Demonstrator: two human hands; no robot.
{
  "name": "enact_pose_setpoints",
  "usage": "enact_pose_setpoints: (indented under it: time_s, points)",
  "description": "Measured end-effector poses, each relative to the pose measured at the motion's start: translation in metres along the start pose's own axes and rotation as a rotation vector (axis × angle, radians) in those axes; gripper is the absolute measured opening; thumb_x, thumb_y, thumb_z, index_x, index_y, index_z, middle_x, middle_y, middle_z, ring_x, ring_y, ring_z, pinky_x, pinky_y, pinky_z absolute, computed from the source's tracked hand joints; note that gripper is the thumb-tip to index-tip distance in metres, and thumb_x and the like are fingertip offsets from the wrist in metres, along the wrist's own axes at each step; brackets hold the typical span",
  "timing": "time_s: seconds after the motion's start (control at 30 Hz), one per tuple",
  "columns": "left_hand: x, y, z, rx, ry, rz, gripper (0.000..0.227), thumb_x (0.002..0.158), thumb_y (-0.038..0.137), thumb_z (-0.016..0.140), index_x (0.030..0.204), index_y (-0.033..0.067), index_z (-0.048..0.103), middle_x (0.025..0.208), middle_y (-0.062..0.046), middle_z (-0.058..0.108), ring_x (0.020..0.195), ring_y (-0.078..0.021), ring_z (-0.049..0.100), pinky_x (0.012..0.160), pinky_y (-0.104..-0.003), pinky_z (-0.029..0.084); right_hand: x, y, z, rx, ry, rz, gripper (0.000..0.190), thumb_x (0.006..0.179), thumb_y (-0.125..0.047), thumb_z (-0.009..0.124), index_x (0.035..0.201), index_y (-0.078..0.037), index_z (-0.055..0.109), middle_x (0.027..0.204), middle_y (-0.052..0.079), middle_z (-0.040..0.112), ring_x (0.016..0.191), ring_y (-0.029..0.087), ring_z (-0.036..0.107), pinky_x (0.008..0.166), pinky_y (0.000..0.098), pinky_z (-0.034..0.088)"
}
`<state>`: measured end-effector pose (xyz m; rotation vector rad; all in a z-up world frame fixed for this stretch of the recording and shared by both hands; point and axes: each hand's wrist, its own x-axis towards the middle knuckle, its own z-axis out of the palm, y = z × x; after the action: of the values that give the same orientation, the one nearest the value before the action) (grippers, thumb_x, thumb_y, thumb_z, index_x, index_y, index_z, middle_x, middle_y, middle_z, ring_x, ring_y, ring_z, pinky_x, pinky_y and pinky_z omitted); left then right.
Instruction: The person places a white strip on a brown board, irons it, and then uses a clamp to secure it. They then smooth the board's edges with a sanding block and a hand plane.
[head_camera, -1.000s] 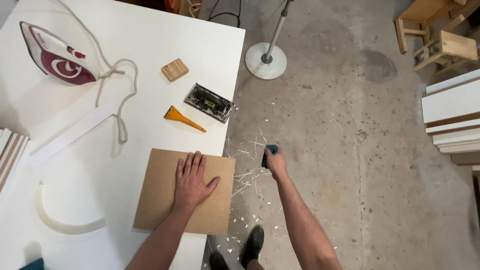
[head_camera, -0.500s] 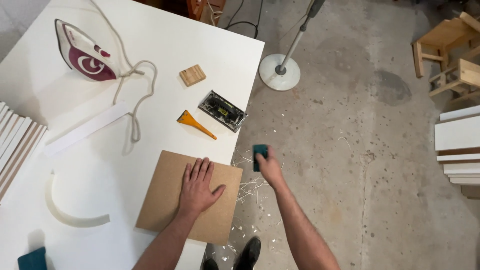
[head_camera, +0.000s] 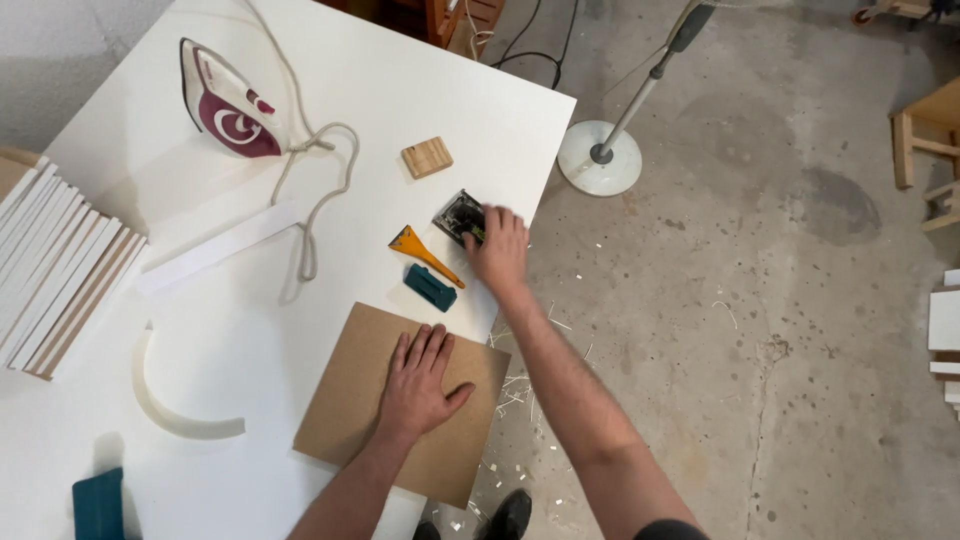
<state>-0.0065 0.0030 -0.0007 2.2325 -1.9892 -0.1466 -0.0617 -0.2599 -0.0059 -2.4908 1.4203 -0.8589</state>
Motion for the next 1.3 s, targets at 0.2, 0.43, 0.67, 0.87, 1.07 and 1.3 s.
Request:
enact_pose_setpoints:
  time_s: [0.2,0.43,0.67,0.87,1.07,1.3]
  points:
    - [-0.002,-0.003,0.012,0.039,0.032,0.021,0.089,0.088,0.077,0.051,0.15,0.0143,0.046,0.163,-0.008,0.036,0.154,-0.0277,0.028,0.128,-0.055,0.013,0.041,0.056,-0.018,0.435,-0.361,0.407,0.044,0.095,-0.045,0.065,0.123,-0.01,0.06,0.111,0.018,0.069,0.108,0.036,0.068,0.088,0.0533,0.055]
    - [0.002,-0.009,0.011,0.052,0.047,0.064,0.086,0.09,0.074,0.051,0.15,0.0132,0.048,0.162,-0.008,0.039,0.153,-0.0283,0.031,0.128,-0.054,0.016,-0.118,0.113,-0.038,2.022,-0.116,1.383,0.041,0.098,-0.035,0.063,0.129,-0.008,0.067,0.131,0.017,0.068,0.118,0.03,0.068,0.1,0.0473,0.055]
    - [0.0,-0.013,0.009,0.052,0.092,0.072,0.086,0.089,0.072,0.053,0.154,0.0149,0.048,0.163,-0.007,0.041,0.152,-0.0298,0.036,0.126,-0.057,0.019,-0.276,0.015,-0.135,1.145,-0.085,1.032,0.048,0.098,-0.033,0.061,0.136,-0.005,0.056,0.114,0.021,0.047,0.103,0.034,0.048,0.086,0.0464,0.041]
    - [0.002,-0.019,0.015,0.083,0.051,0.1,0.085,0.098,0.072,0.031,0.161,0.0151,0.032,0.167,-0.007,0.031,0.157,-0.0296,0.02,0.127,-0.053,0.005,-0.402,-0.059,-0.12,0.767,-0.167,0.902,0.017,0.097,-0.028,0.06,0.107,-0.015,0.065,0.079,0.0,0.066,0.07,0.014,0.062,0.061,0.0293,0.05]
    - [0.006,-0.015,0.006,0.047,-0.005,0.071,0.079,0.099,0.069,0.035,0.159,0.0169,0.036,0.166,-0.007,0.033,0.156,-0.0303,0.023,0.126,-0.055,0.007,-0.346,-0.05,-0.105,0.547,-0.196,0.809,0.035,0.1,-0.039,0.056,0.118,-0.01,0.063,0.095,0.016,0.073,0.092,0.033,0.069,0.077,0.0462,0.055]
    - [0.002,-0.012,0.011,0.045,0.025,0.036,0.064,0.104,0.056,0.041,0.156,0.0186,0.047,0.163,-0.006,0.042,0.154,-0.0297,0.031,0.126,-0.056,0.012,-0.245,-0.016,-0.103,0.5,-0.118,0.551,0.036,0.105,-0.033,0.054,0.113,0.002,0.06,0.1,0.032,0.067,0.101,0.053,0.064,0.083,0.0612,0.053]
